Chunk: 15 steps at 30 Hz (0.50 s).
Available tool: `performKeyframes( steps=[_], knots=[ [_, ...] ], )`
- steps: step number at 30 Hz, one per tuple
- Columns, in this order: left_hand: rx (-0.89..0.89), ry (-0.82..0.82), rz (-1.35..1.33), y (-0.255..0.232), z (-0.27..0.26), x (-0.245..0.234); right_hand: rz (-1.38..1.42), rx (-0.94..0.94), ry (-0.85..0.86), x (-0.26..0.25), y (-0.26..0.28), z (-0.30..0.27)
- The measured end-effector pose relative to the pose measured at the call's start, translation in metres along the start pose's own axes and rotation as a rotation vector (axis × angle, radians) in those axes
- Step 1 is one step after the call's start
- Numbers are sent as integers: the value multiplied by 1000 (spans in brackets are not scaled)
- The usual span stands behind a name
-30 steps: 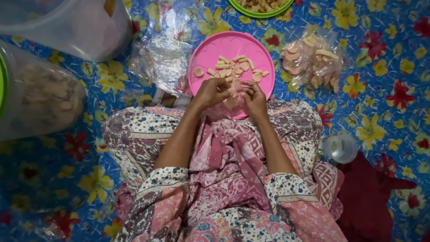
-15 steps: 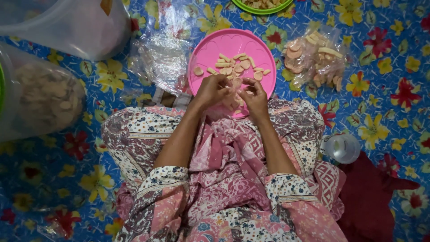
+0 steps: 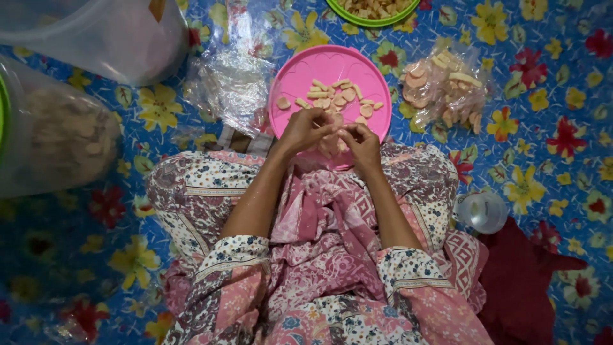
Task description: Packaging small food slices from a plate into plastic bags
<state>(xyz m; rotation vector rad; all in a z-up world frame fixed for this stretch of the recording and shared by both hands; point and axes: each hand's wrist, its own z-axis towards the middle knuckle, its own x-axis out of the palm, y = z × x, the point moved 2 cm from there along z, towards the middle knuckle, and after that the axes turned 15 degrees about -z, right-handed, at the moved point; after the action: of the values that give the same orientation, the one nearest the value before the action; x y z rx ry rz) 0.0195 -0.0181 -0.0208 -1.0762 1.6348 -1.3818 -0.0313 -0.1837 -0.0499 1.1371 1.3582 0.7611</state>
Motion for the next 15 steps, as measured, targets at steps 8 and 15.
performKeyframes(
  steps=[8,15],
  knots=[
    [83,-27,60,-5,-2,-1,-76,-49,9,-1,4,-6],
    [176,-52,109,-6,-2,-3,-171,-109,30,-3,-4,-7]
  ],
)
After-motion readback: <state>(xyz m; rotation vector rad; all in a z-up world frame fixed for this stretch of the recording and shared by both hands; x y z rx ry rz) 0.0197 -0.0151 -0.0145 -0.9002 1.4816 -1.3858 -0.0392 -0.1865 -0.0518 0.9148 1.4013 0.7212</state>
